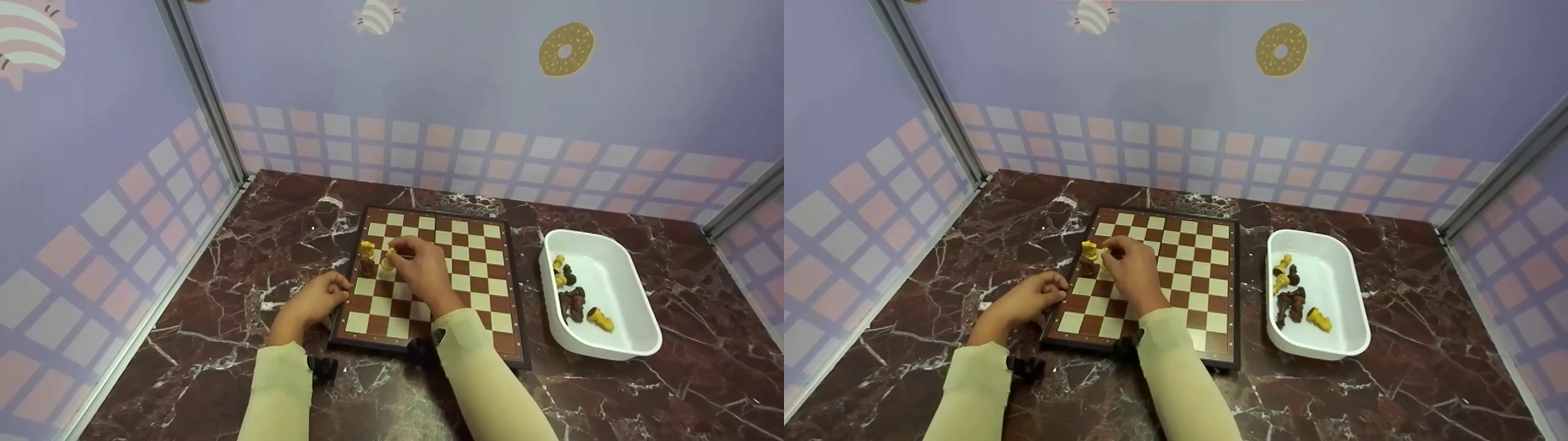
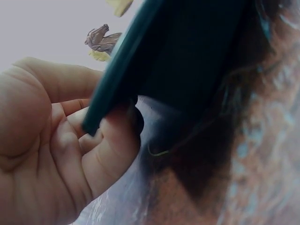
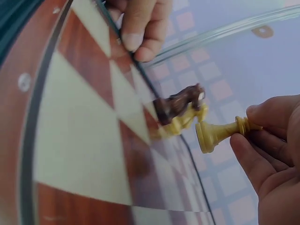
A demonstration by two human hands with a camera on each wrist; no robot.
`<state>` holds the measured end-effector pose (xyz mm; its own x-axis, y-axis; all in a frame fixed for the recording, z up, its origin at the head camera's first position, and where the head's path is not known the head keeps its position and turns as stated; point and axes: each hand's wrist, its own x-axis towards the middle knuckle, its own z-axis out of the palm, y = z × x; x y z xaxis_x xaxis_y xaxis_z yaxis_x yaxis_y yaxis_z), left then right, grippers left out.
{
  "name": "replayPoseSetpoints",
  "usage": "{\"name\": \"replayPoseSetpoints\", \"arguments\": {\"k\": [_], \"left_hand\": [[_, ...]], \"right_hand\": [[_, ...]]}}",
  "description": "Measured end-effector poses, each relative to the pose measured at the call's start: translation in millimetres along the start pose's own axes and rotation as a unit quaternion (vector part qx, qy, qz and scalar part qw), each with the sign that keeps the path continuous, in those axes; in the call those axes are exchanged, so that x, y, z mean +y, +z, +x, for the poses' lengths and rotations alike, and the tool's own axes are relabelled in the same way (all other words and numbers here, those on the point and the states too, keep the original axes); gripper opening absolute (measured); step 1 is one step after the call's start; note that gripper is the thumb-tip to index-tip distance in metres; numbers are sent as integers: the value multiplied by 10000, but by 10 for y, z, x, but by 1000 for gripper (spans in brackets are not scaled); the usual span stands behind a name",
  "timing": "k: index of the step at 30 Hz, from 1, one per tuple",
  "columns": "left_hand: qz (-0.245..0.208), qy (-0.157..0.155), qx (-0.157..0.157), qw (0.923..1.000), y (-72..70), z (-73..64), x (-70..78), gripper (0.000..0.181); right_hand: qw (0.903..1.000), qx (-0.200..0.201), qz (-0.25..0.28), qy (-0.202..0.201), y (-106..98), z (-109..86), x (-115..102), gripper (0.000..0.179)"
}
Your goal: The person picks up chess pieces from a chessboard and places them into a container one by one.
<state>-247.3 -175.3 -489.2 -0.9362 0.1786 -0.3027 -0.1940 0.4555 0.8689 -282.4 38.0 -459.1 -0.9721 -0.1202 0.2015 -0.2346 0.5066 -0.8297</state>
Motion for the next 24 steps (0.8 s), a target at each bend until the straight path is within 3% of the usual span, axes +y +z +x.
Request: {"name": "replayPoseSetpoints", "arguments": {"k": [10, 24], "left_hand": [[23, -46, 45, 10000, 12, 1, -8, 12], [268, 47, -12, 9996, 0, -12, -6, 14]], "right_hand": [[9997, 94, 233, -36, -144, -43, -69, 14], [9991, 223, -212, -306, -367, -154, -128, 14]]}}
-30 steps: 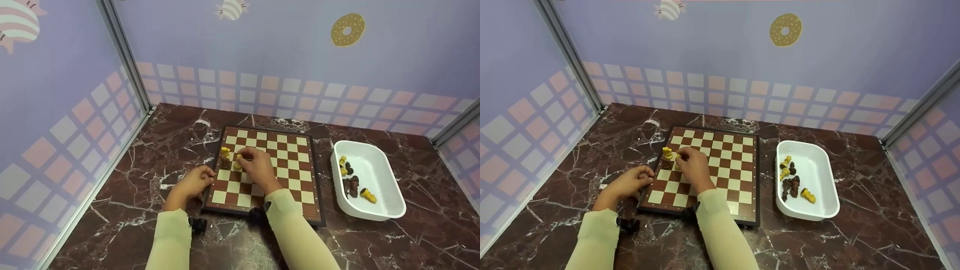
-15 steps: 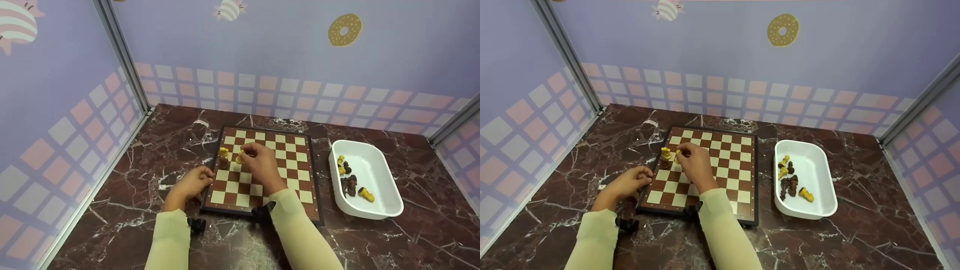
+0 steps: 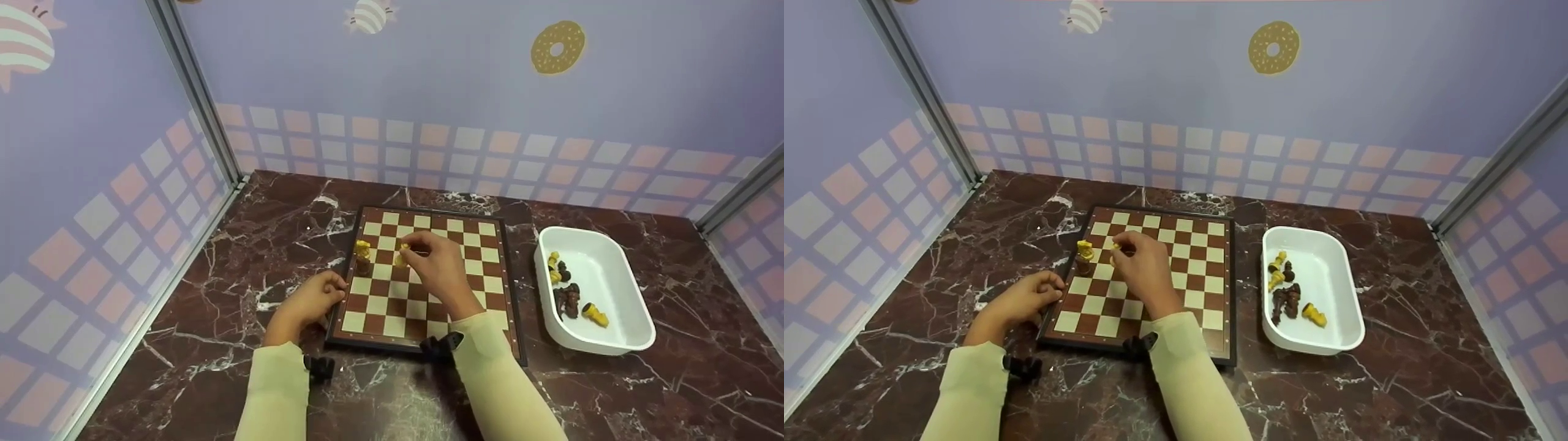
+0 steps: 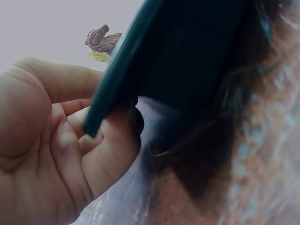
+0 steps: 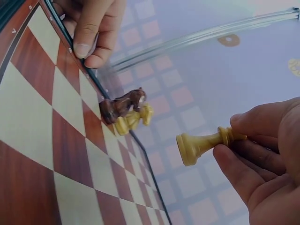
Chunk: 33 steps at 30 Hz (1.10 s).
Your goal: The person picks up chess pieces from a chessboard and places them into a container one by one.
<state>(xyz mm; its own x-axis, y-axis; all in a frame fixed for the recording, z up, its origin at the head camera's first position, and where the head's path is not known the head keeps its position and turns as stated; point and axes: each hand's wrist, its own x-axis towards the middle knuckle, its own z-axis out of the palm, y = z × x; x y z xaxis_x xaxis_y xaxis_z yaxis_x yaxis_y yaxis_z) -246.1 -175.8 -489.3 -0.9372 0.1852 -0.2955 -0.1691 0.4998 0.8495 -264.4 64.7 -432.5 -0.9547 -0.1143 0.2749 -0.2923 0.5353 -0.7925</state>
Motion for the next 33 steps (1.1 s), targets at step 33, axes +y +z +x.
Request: {"name": "replayPoseSetpoints", "arguments": {"k": [33], "left_hand": [[-180, -37, 164, 9997, 15, 3, 5, 11]], "right_hand": [[9970, 699, -225, -232, -669, -192, 164, 14]]}}
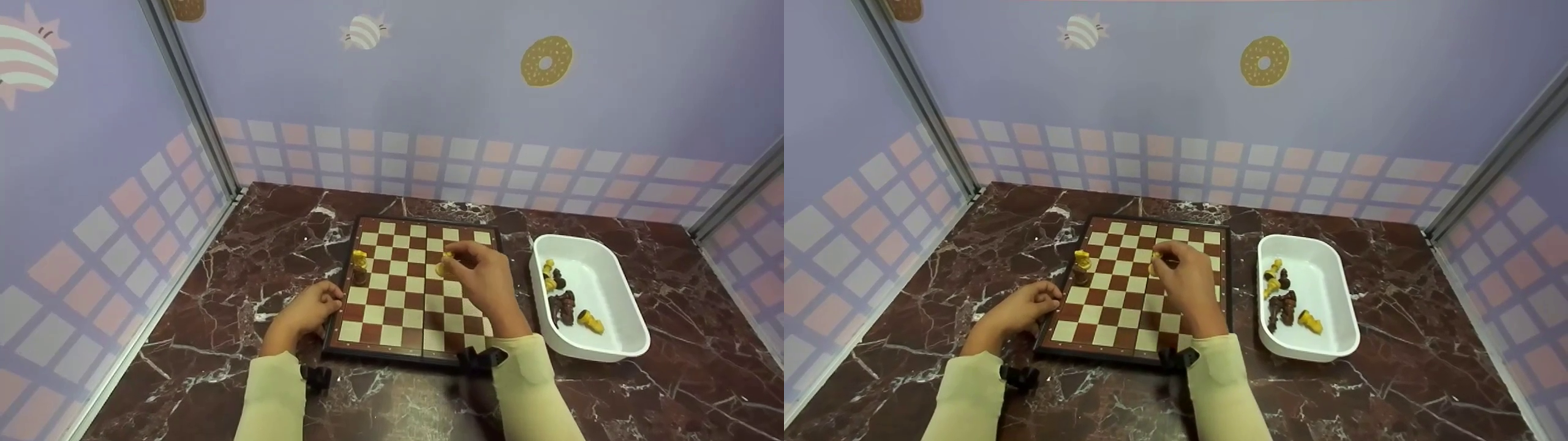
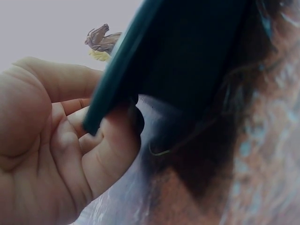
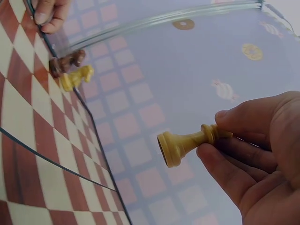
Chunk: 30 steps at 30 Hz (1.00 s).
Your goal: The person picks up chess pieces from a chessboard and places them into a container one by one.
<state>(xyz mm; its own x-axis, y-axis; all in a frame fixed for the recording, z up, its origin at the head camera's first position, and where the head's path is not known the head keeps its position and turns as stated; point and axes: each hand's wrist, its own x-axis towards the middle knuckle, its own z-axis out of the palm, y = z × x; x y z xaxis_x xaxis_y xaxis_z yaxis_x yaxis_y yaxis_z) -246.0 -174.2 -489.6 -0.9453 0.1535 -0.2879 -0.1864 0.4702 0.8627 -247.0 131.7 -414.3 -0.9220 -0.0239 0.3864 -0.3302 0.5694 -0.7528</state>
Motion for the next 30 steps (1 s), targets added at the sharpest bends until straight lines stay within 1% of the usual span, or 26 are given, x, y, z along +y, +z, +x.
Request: {"name": "replayPoseSetpoints", "arguments": {"k": [3, 7, 10, 16, 20, 24, 30], "left_hand": [[-38, 8, 12, 10000, 8, 4, 10, 12], [-33, -3, -6, 10000, 6, 5, 19, 13], [-34, -39, -3, 10000, 2, -2, 15, 12], [-64, 7, -3, 10000, 9, -7, -3, 12], [-75, 37, -32, 10000, 9, -6, -11, 12], [-29, 25, -83, 10000, 0, -12, 4, 13], [-93, 12, -48, 9999, 11, -14, 2, 13]], "right_hand": [[9999, 117, -33, -38, -79, 4, 14, 15], [9997, 215, 81, -30, -166, 6, 24, 15], [9995, 256, 170, 56, -216, 8, 32, 16], [9991, 390, -7, 169, -332, 18, 73, 18], [9982, 533, 72, 258, -421, 17, 106, 18], [9970, 663, 36, 408, -506, 10, 153, 17], [9954, 801, 233, 464, -616, 12, 240, 17]]}}
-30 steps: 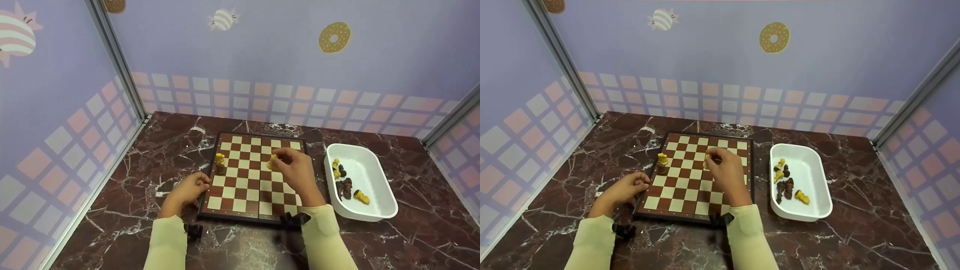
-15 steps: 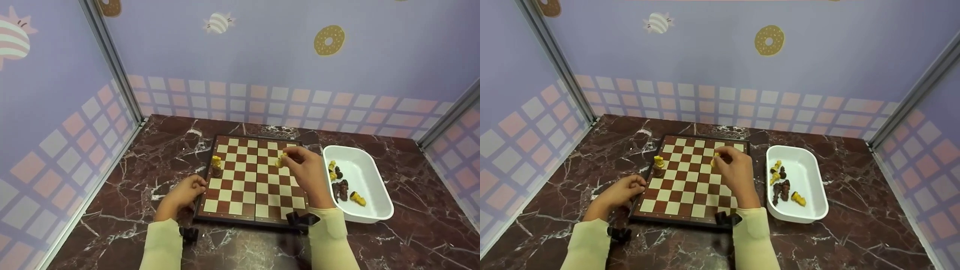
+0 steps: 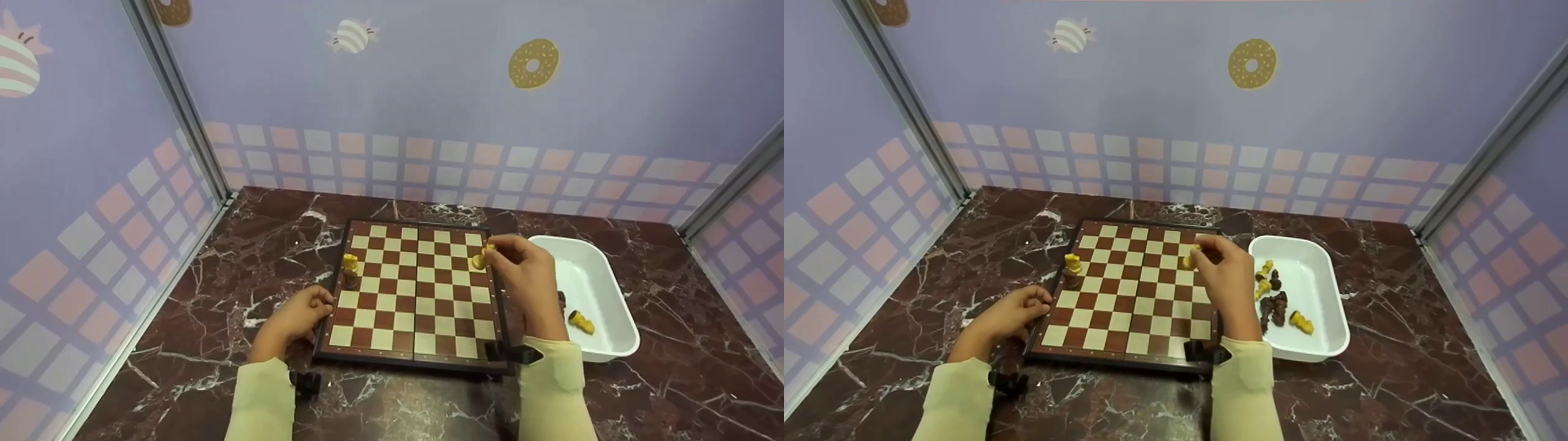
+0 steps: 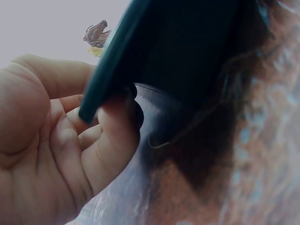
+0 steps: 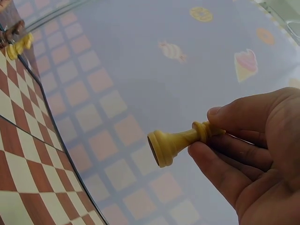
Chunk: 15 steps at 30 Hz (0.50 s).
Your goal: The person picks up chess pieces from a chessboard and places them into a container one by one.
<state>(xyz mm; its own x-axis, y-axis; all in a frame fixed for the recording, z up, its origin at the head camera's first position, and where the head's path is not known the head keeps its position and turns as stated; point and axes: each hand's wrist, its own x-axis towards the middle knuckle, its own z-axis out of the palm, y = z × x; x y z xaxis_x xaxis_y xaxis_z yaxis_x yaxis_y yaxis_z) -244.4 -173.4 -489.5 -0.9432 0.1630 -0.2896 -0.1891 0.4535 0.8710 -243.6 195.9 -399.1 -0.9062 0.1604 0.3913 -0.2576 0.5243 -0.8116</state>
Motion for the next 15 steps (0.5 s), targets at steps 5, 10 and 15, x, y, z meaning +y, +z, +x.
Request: {"name": "replayPoseSetpoints", "arguments": {"k": [5, 10, 15], "left_hand": [[-58, -13, -28, 10000, 4, -6, -24, 13], [-130, -54, -25, 9999, 9, -1, -22, 13], [-161, -63, -67, 9998, 2, 19, -19, 14]], "right_hand": [[9994, 153, 305, 42, -64, 22, 71, 17], [9986, 412, 223, 226, -146, 29, 114, 17], [9963, 712, 189, 450, -261, 39, 168, 18]]}}
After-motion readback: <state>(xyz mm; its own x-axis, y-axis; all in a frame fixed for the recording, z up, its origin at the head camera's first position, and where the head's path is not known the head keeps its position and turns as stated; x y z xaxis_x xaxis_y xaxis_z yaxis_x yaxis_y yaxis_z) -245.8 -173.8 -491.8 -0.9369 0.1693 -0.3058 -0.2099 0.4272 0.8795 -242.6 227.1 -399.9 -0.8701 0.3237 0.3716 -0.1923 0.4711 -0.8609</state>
